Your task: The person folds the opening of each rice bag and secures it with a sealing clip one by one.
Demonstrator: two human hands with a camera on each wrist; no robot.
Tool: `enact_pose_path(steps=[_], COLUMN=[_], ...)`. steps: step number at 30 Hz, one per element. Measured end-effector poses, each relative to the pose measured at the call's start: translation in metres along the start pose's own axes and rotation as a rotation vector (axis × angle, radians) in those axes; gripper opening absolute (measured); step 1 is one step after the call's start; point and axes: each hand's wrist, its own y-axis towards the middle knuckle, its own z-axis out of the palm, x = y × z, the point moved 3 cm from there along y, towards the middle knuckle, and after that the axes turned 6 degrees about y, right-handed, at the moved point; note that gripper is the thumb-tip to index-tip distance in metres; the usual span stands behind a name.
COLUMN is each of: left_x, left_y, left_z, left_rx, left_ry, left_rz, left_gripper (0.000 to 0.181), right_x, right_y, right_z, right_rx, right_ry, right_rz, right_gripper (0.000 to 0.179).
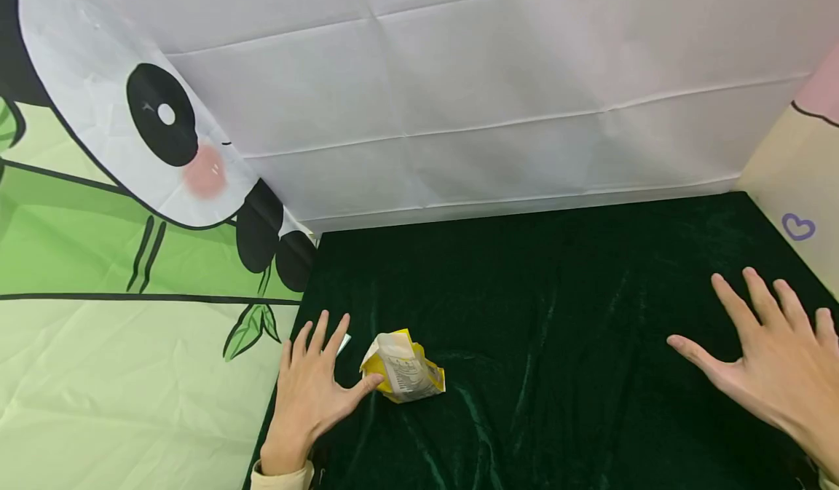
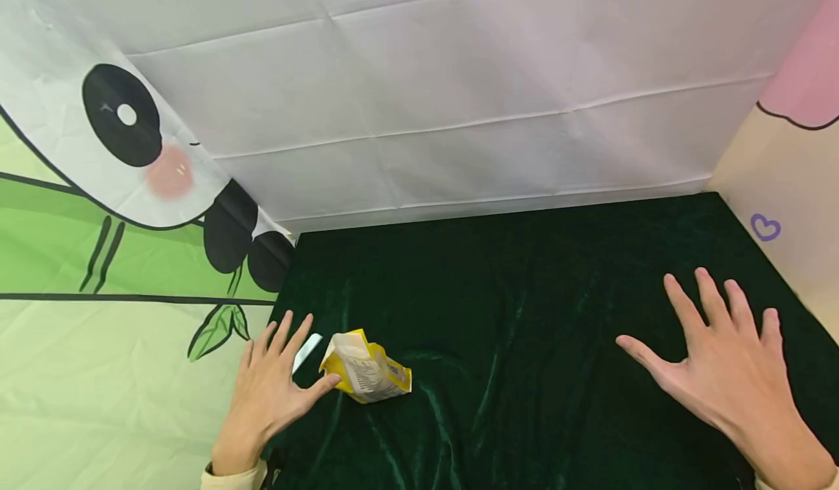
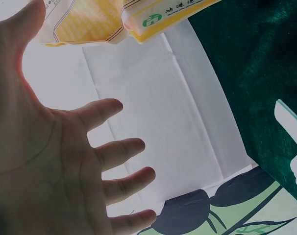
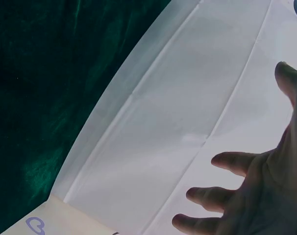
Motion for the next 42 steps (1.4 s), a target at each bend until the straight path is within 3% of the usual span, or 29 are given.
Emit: enact_pose_path(steps=[11,18,25,42], left_x=[0.0,-0.002,-0.004,-0.003], left_y=[-0.002,-0.004,-0.006,-0.006], left_z=[0.001,0.004,0.005,0.007], left_rx=[-0.031,-0.052,-0.086,-0.067], left_ry=[0.003,-0.016,-0.039,-0.074], left_rz=[0.03,0.019,0.052,0.032], left_gripper=[0.106,0.102,0.096,0.088], right_x=[0.004,0.008,0.012,0.026], right_y=[0.0,-0.003,-0.002,0.002], right_z=[-0.001,0.001,0.004,0.0], right_rx=[-0.044,-0.079,-0.108,-0.136], right_ry=[0.063,0.114,0.105,0.15], right_rz=[0.006,-0.081,-0.125,-0.189], right_gripper=[0.123,0.116,0.116,0.104])
